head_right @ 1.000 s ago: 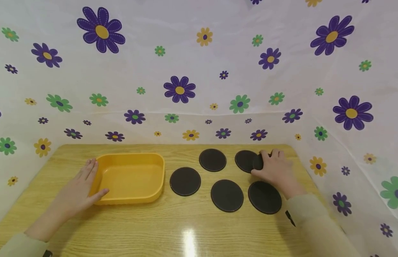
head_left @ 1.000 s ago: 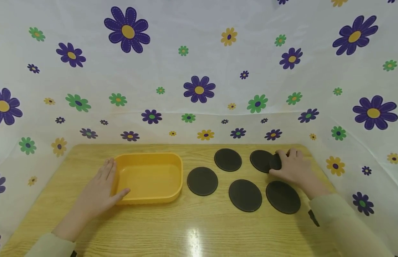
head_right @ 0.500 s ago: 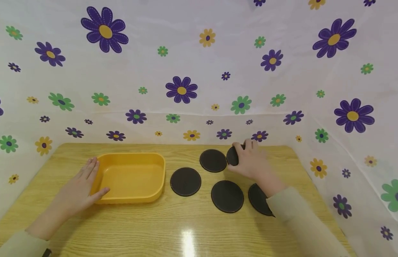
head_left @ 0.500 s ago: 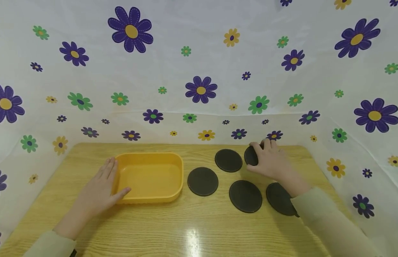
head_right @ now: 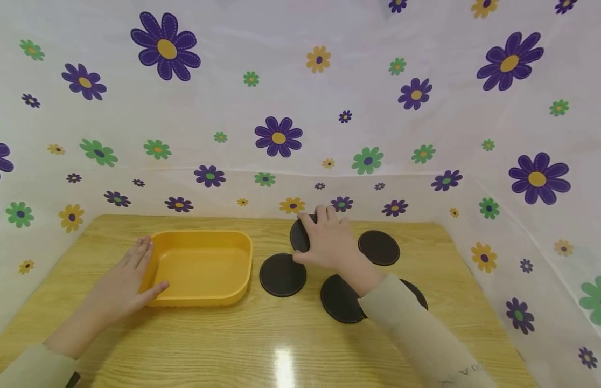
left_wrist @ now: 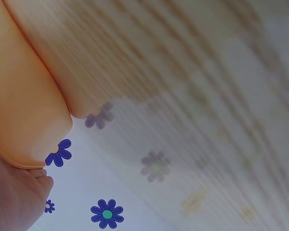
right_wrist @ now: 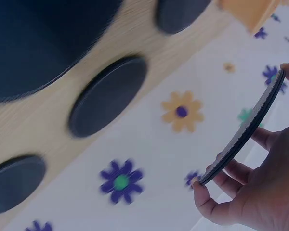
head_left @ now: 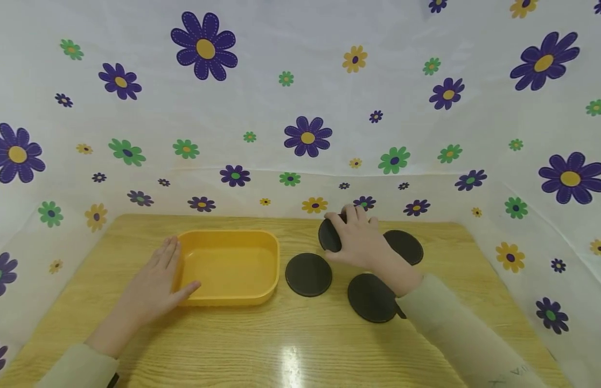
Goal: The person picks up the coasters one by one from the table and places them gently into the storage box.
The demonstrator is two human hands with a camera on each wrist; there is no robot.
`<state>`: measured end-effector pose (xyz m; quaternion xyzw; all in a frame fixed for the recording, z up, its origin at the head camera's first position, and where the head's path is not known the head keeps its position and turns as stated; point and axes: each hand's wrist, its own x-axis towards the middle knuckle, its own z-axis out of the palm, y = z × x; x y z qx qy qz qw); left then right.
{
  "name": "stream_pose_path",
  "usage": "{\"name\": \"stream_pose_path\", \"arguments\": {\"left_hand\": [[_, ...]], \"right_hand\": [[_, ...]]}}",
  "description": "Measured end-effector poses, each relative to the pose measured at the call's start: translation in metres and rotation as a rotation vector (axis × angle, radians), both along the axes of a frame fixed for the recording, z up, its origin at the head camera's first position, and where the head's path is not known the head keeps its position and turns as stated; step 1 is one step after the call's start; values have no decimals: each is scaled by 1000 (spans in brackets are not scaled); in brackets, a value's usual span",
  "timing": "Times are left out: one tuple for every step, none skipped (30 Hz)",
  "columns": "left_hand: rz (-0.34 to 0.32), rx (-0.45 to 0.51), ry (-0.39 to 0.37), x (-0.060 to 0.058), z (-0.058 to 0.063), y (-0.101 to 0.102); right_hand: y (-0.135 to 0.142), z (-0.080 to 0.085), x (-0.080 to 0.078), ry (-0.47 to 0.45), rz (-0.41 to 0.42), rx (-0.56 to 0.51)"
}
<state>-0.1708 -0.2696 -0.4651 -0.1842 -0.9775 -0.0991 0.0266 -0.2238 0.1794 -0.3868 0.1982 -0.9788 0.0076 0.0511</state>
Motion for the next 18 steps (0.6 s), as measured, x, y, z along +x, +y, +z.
{"name": "stream_pose_path", "arguments": {"left_hand": [[0,-1,0,0,0,0],[0,-2,2,0,0,0],[0,-2,1,0,0,0],[-1,-2,3,0,0,0],[-1,-1,3,-1,0,0],[0,-1,3,-1,0,0],[-1,1,4,-1,0,1],[-1,2,4,-1,0,1],[-1,3,4,-1,0,1],[-1,2,5,-1,0,1],[0,1,4,-1,0,1],[1,1,4,-1,0,1],[2,1,3,-1,0,1],[2,-1,3,-1,0,1],[3,-3,3,-1,0,1],[5,-6,4,-1,0,1],[5,-9,5,-1,0,1],[6,-11,6,-1,0,1]], "right_hand": [[-7,1,0,-2,11,9],[-14,2,-1,-2,21,15],[-22,2,-1,-3,34,18],[-28,2,-1,-5,44,20],[-35,2,-1,-10,56,16],[-42,1,-2,-12,68,12],[-49,1,-2,-17,80,3],[-55,0,-2,-17,95,-10],[-61,-2,-2,-15,110,-15],[-67,-3,-1,-13,125,-23],[-73,-4,-1,-5,144,-32],[-79,-6,-1,6,161,-35],[-84,-7,0,15,175,-32],[-90,-9,0,21,188,-35],[-95,-10,0,22,200,-39],[-101,-12,0,23,214,-47],[-106,-12,0,23,224,-50],[-112,-13,0,17,230,-54]]}}
